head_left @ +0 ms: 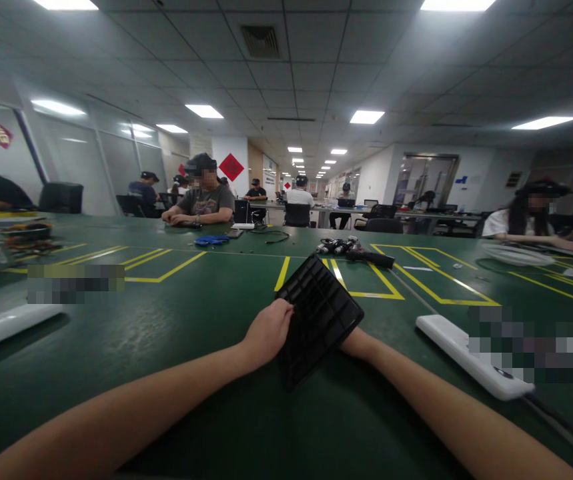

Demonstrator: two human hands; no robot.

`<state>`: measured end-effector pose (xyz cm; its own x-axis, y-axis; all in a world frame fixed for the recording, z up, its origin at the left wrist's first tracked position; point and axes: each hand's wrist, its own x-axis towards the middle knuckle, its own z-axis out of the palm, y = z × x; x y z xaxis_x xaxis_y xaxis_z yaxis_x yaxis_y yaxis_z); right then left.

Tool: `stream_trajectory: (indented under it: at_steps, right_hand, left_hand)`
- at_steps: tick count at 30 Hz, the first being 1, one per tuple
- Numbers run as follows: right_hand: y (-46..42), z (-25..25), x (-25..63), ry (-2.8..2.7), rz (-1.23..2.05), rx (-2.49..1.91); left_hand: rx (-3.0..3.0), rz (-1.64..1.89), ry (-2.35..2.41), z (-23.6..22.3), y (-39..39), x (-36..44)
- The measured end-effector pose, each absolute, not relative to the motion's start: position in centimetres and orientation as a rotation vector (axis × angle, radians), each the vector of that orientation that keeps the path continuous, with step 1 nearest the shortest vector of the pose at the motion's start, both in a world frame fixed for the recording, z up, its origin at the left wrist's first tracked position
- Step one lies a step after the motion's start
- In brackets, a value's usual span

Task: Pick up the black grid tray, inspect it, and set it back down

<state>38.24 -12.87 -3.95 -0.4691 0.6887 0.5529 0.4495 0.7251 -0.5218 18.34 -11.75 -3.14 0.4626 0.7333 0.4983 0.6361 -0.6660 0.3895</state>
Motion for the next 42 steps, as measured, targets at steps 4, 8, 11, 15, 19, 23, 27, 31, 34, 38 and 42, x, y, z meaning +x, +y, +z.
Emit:
stream_trajectory:
  at_steps: [4, 8, 11, 15, 19, 23, 27, 31, 34, 38, 42]
  right_hand:
    - [-12.8, -4.1, 38.2, -2.146, 0.383, -0.853]
    - [-13.0, -3.9, 38.1, -2.13, 0.394, -0.86]
    - [-13.1, -3.7, 38.0, -2.125, 0.408, -0.861]
    - [-13.0, -3.7, 37.9, -2.167, 0.423, -0.846]
    - [-12.8, -4.0, 38.0, -2.143, 0.41, -0.823]
    - [-12.8, -4.0, 38.0, -2.113, 0.415, -0.844]
    - [-13.1, -3.5, 37.9, -2.143, 0.388, -0.839]
    - [-13.0, -3.4, 37.9, -2.214, 0.313, -0.825]
    - [-12.9, -3.8, 38.1, -2.236, 0.282, -0.819]
    - [-13.0, -3.7, 38.0, -2.184, 0.315, -0.82]
    - [-13.2, -3.5, 37.8, -2.183, 0.379, -0.802]
  left_hand:
    - [2.549, 0.973, 1.127, -3.0, -11.5, 18.1]
    - [2.405, 0.976, 1.108, -2.7, -10.9, 17.9]
    - [2.338, 0.955, 1.175, -2.6, -10.5, 17.9]
    - [2.349, 0.945, 1.202, -2.5, -10.5, 18.2]
    - [2.353, 0.943, 1.09, -2.3, -10.8, 18.3]
    - [2.373, 0.936, 1.047, -1.8, -10.9, 18.1]
    - [2.202, 1.006, 1.073, -1.0, -10.4, 17.9]
    - [1.435, 0.966, 1.032, -0.5, -9.3, 17.8]
    - [1.291, 0.912, 1.0, -0.6, -8.8, 17.7]
    - [1.534, 0.807, 1.01, -1.2, -9.0, 17.6]
    - [2.053, 0.72, 1.081, -2.0, -9.4, 17.7]
